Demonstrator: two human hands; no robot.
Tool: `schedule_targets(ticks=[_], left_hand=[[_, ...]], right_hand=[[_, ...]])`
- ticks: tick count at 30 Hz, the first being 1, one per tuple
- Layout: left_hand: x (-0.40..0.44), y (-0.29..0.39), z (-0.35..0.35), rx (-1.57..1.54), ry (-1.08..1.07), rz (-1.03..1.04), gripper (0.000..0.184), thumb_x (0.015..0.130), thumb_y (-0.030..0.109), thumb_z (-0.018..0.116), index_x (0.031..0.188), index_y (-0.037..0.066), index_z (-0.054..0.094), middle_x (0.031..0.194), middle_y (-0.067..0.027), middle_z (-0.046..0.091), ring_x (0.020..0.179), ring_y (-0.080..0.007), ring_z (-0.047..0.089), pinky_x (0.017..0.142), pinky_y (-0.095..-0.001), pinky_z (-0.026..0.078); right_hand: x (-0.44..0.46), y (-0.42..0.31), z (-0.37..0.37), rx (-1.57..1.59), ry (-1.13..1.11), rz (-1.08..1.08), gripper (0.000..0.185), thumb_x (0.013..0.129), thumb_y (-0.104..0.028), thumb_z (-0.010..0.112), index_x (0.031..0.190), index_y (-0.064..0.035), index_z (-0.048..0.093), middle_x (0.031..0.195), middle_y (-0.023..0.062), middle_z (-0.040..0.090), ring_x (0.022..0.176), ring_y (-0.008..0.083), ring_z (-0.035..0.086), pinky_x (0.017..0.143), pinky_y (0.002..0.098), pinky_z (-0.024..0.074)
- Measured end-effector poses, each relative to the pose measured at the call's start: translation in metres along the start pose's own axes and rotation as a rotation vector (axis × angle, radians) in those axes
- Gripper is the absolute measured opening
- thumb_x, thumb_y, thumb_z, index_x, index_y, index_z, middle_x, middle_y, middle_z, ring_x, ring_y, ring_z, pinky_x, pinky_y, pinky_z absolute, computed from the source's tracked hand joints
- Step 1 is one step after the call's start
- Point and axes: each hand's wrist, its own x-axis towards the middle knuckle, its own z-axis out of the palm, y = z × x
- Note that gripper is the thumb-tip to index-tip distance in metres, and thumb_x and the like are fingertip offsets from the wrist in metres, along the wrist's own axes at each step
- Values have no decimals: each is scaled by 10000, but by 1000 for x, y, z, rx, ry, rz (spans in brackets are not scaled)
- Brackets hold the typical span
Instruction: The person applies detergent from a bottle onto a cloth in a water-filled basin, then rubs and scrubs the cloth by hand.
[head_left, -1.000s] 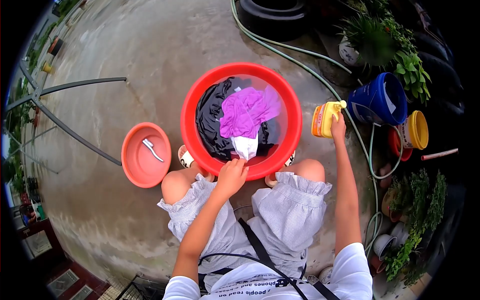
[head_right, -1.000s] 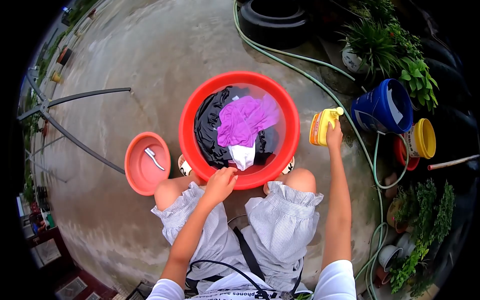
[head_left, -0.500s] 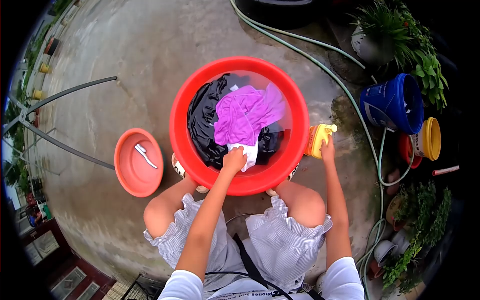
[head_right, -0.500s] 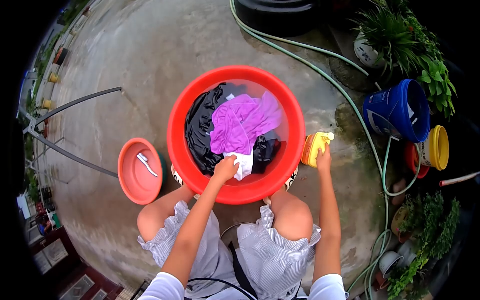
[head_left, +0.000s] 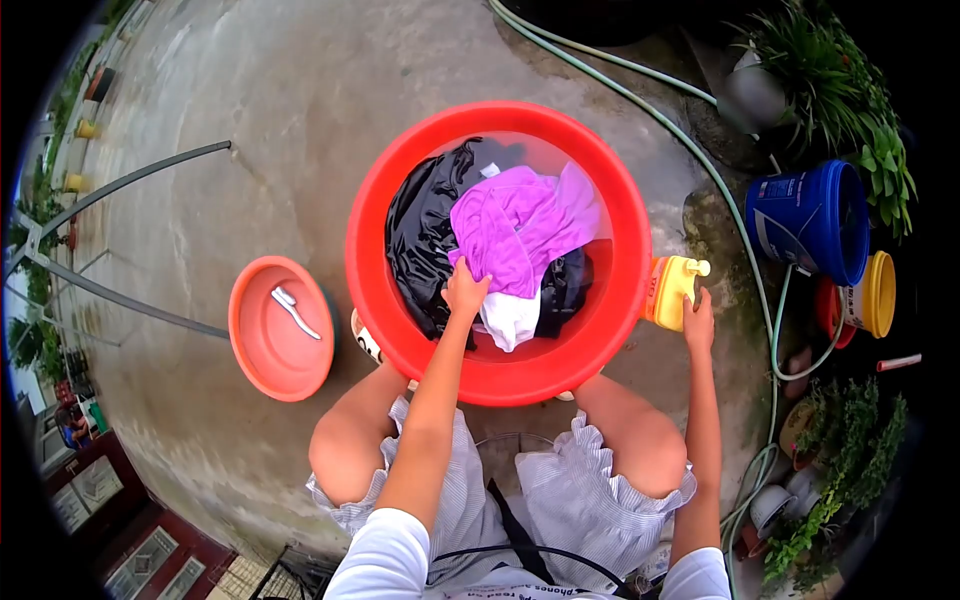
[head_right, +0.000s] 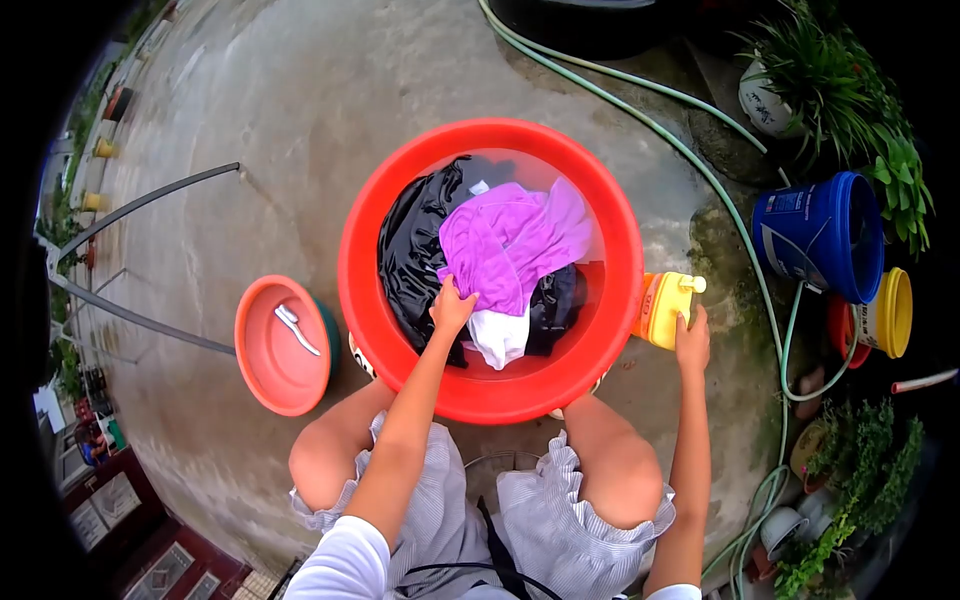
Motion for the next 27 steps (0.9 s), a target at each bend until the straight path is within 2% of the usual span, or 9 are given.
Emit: schedule_targets(ticks=[2,5,8,10,14,18,20,22,27], left_hand=[[-1,3,-3,-127,-102,-21,470,718,375,648,1074,119,479,883,-100,634,893,-298,601,800,-446,398],[0,-2,12,-172,-114,46,310,743,328,614,893,67,537,801,-107,617,799,-285,601,701,-374,427],[11,-18,9,-445,-143,176,257,752,274,585,841,38,534,740,-103,588,712,-240,574,648,-340,422],[-2,-6,-20,-738,-103,204,210,772,205,535,769,-2,497,665,-38,511,636,-122,476,580,-303,385],[-39,33,-90,-975,-156,263,126,790,165,496,727,56,498,685,20,452,660,-81,414,618,-242,345],[-86,63,-152,-1349,-234,337,113,780,146,458,679,136,408,710,48,403,691,-61,403,654,-228,313],[-95,56,-176,-1358,-260,445,83,786,138,425,806,91,490,838,-15,548,836,-122,512,817,-286,374],[-119,58,-205,-1359,-324,548,144,783,140,407,850,62,508,891,-42,566,888,-141,520,837,-296,367],[-180,51,-242,-1311,-378,598,131,772,72,405,857,24,492,930,-84,570,925,-159,526,871,-318,382]], right_hand=[[-8,2,0,49,63,-32,504,860,-344,498,1299,-130,371,1023,135,586,940,308,558,798,399,430],[-18,-2,-10,118,85,-47,480,860,-308,507,1288,-123,392,971,118,591,888,281,567,774,380,436],[-28,-1,-20,241,107,-141,455,857,-264,515,1274,-112,412,920,109,587,834,253,574,751,359,443],[-38,-12,-33,351,118,-247,446,853,-238,521,1267,-106,419,899,109,582,809,236,577,739,348,447],[-58,-48,-68,718,6,-445,367,867,-166,507,1218,-70,461,885,75,581,801,155,569,720,283,459],[-106,-113,-114,692,-160,-614,297,871,-151,504,1148,-44,515,872,60,582,793,134,563,706,260,460],[-138,-147,-124,705,-278,-708,278,870,-159,507,1114,-30,535,860,61,587,781,133,564,699,261,460],[-162,-176,-117,630,-356,-797,300,859,-191,518,1107,-24,539,837,83,596,750,137,560,699,259,456],[-228,-230,-56,218,-497,-896,455,787,-259,577,1170,-26,492,1078,206,566,1004,325,548,851,378,434]])
